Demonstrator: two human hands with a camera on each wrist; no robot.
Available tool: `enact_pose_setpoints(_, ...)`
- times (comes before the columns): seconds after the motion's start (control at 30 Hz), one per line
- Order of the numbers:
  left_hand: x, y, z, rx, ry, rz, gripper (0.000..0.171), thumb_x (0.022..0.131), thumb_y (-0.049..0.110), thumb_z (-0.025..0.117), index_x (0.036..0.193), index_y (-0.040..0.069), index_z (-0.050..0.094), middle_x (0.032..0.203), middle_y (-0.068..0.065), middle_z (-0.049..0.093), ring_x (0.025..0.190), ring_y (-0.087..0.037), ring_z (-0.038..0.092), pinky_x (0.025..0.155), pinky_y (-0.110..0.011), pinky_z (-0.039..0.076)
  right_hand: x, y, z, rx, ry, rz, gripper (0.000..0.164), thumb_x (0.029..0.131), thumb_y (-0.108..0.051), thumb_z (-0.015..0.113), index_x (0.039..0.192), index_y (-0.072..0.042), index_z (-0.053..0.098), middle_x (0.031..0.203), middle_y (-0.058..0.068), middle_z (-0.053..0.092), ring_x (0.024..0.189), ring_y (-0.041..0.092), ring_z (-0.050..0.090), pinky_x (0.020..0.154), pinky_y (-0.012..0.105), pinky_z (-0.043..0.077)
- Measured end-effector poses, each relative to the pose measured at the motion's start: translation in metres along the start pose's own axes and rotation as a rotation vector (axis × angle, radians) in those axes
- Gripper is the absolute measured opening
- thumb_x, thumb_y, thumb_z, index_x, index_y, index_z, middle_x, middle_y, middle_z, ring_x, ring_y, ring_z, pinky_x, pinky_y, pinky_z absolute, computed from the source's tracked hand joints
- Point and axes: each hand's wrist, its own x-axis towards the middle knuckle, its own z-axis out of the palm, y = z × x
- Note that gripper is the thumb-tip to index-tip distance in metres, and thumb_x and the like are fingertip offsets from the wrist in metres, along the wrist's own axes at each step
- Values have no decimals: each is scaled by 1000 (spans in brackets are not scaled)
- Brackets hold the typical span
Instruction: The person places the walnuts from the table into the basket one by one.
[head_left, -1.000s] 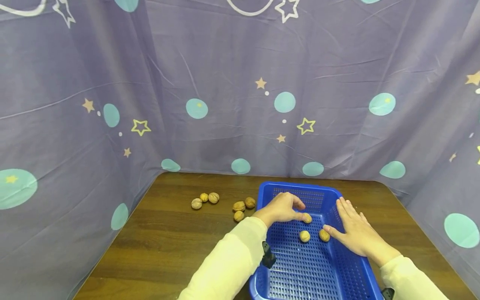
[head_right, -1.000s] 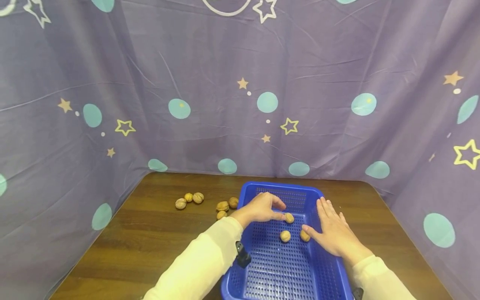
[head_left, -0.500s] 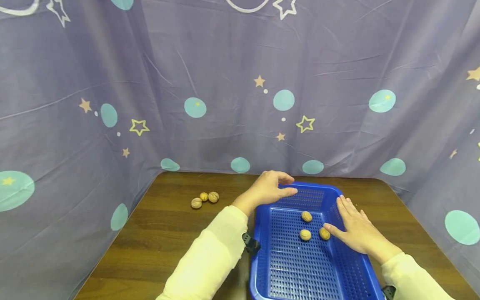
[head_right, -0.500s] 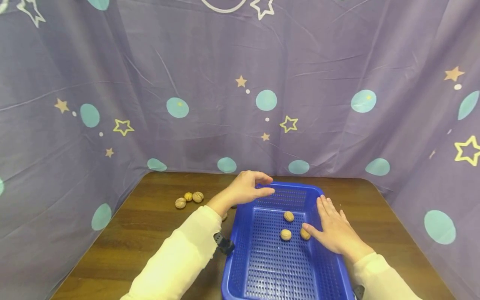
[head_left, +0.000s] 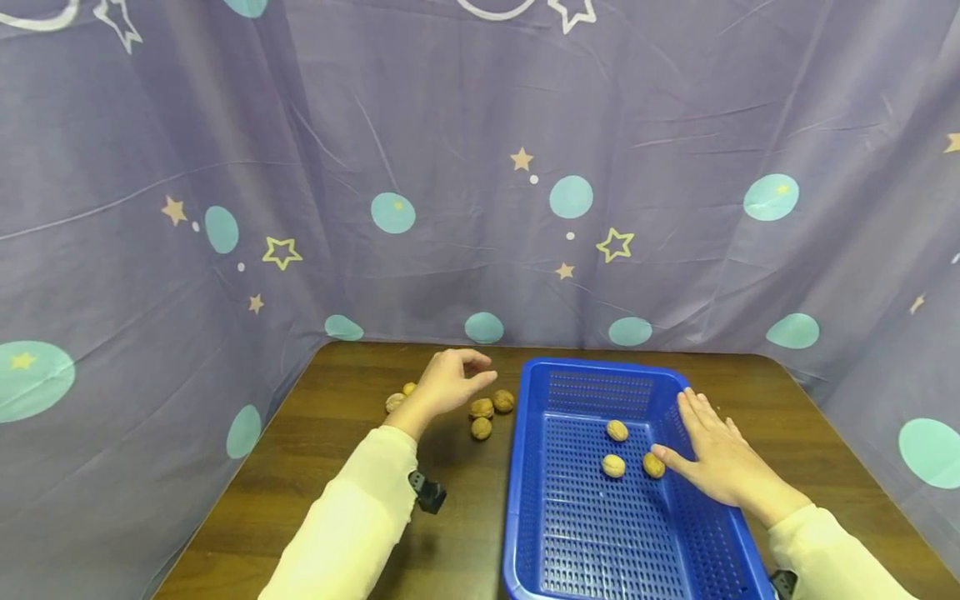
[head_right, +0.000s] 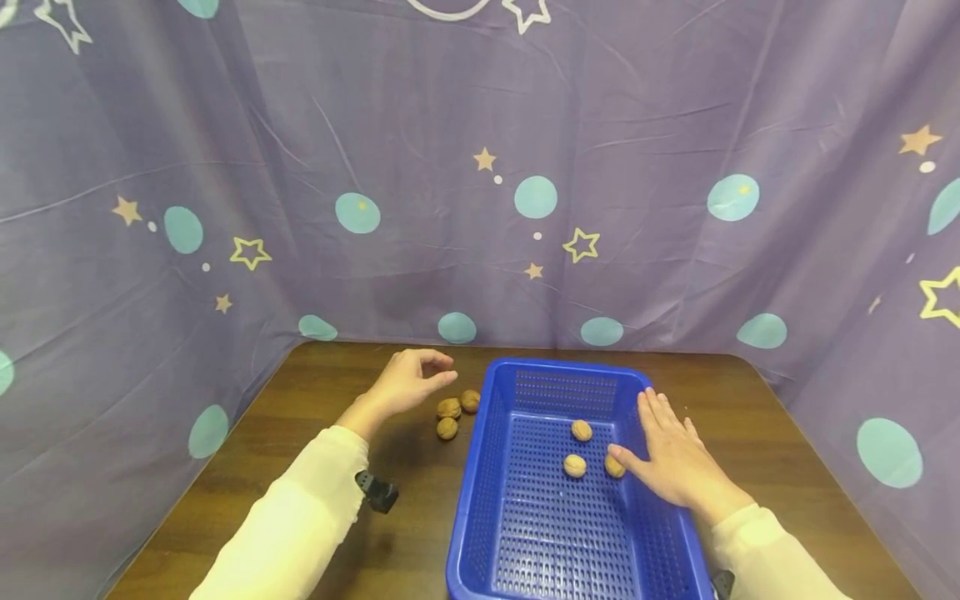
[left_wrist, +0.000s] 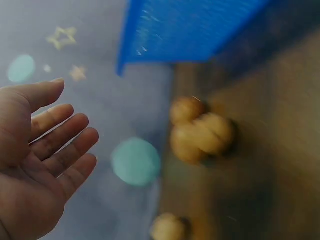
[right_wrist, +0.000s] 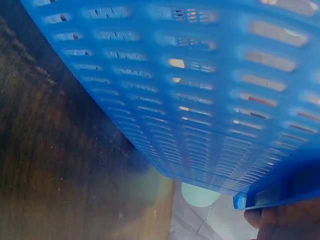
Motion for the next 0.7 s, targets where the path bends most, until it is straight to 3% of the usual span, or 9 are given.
enact_pose_setpoints(0.2,-22,-45,22,-49,-25,-85,26,85,23,74,104,4,72,91,1,71,83,-14,65,77,-32,53,-1,1,1,8,-4,2,97,94,-59,48,151,7,6,156,28,4,143,44,2,107,69,7)
enact_pose_setpoints(0.33,-32,-66,35,-80,-44,-112,28,84,22,76,101,2,71,87,0,69,79,-12,63,73,-30,53,-1,1,2,7,-5,2,97,94,-59,48,151,7,6,156,28,4,142,45,3,106,69,7)
enact_pose_setpoints(0.53,-39,-80,48,-79,-60,-137,32,79,28,80,99,4,72,87,0,70,79,-11,62,73,-30,52,-1,1,2,5,-8,8,97,93,-61,47,151,6,6,156,27,4,143,44,2,107,69,7)
enact_pose_setpoints(0.7,-40,-80,54,-58,-74,-119,33,76,30,82,96,7,73,88,-1,70,81,-14,64,74,-30,52,-1,2,2,-1,0,8,98,93,-61,47,151,6,7,156,27,5,143,44,2,107,69,8)
